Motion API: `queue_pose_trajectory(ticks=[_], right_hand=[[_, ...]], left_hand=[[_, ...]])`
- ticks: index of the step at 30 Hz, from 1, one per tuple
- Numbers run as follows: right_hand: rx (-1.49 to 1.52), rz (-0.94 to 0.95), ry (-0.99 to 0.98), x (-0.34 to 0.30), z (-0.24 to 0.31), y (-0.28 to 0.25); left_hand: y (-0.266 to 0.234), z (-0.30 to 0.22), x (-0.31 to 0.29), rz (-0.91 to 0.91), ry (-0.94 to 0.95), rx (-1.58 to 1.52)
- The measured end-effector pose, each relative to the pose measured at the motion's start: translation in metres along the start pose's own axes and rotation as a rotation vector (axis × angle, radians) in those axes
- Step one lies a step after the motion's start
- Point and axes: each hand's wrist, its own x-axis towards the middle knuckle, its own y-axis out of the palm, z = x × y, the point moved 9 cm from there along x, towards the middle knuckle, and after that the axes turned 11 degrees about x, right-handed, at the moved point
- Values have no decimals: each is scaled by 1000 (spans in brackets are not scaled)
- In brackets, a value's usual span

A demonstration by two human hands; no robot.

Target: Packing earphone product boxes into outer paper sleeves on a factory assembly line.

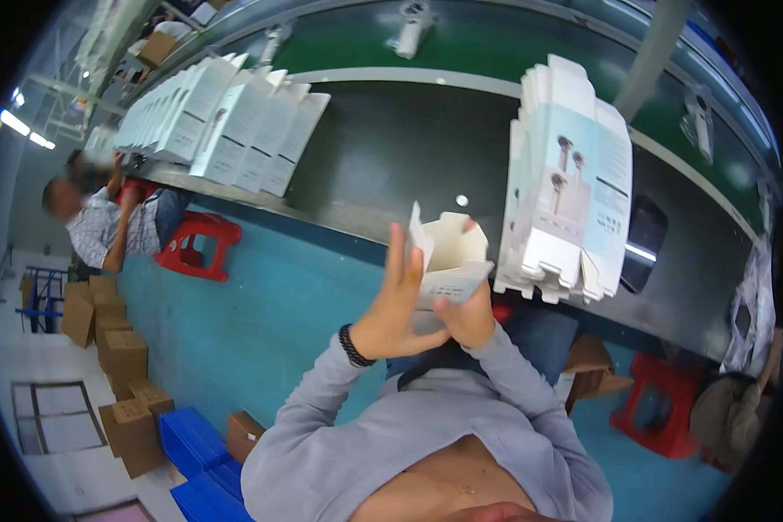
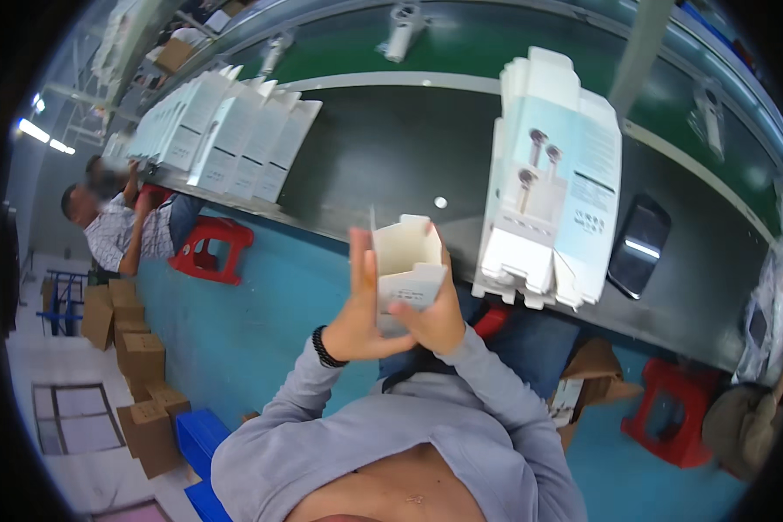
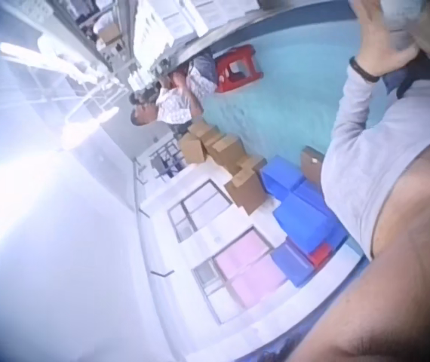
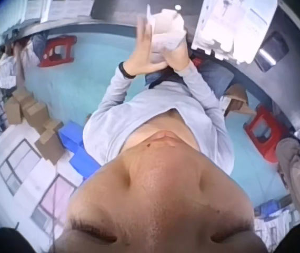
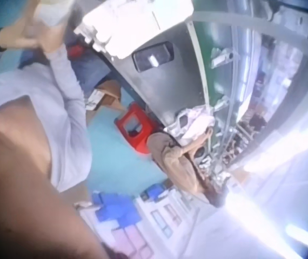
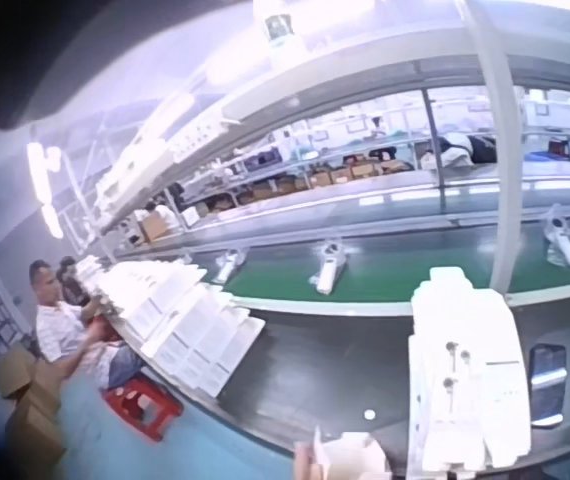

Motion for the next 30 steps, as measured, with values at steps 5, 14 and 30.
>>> queue_pose_trajectory(ticks=[5, 14, 30], right_hand=[[-39, -39, 14, -5, 11, -10], [-125, -51, -252, -13, 33, 2], [16, -151, 231, -9, 3, -9]], left_hand=[[-10, -13, 5, -43, 256, 53], [-7, -8, 11, -398, 139, -510], [-15, -16, 6, -355, 295, -23]])
